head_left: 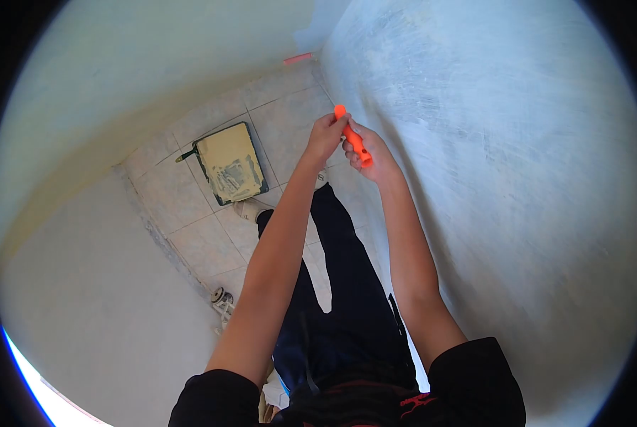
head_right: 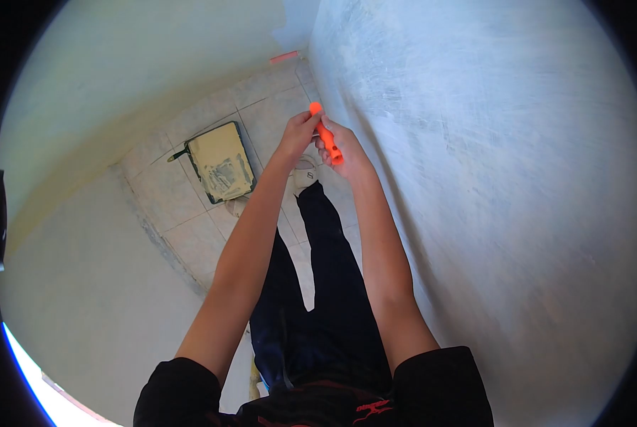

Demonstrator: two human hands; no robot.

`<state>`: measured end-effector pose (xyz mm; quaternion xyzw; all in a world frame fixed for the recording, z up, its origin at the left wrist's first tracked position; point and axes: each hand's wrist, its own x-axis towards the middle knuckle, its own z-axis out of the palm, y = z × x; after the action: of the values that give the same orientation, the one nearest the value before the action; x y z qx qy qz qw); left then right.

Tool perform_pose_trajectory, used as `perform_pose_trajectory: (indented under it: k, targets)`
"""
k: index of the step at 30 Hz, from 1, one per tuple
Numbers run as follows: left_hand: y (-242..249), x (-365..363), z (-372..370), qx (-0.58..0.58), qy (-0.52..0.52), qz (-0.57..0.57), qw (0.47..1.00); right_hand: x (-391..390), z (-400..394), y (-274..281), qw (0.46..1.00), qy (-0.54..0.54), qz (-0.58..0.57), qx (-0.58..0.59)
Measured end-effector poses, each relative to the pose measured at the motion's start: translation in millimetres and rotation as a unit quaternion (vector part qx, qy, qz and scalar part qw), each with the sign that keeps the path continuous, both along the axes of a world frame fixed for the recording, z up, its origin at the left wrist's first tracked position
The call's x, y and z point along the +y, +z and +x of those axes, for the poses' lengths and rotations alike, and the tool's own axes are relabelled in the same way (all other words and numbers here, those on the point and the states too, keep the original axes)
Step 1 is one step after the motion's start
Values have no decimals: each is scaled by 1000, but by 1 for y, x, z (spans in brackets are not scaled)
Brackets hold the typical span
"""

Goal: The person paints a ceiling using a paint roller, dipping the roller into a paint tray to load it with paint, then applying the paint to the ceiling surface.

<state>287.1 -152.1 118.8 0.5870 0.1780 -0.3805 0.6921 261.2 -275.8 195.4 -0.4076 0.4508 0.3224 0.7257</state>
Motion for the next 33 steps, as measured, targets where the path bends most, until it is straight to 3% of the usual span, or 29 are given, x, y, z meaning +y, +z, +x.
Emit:
perform_pose_trajectory:
  k: [3, 10, 23, 26, 33]
  targets:
    - [43, 6, -18, -36, 56, -66, 996, 4, -18, 36, 1000, 8, -10, -17]
    - [158, 29, -55, -54, 55, -98, 992, 28, -66, 138, 998, -21, -5, -66]
    - [284, 41, -99, -147, 23, -115, 982, 26, -118, 272, 996, -22, 26, -87]
    - [290, 40, -102, -155, 27, -100, 982, 30, -117, 274, 996, -26, 26, -78]
    - [203, 28, -83, -117, 45, -97, 987, 23, -90, 197, 998, -28, 26, -57]
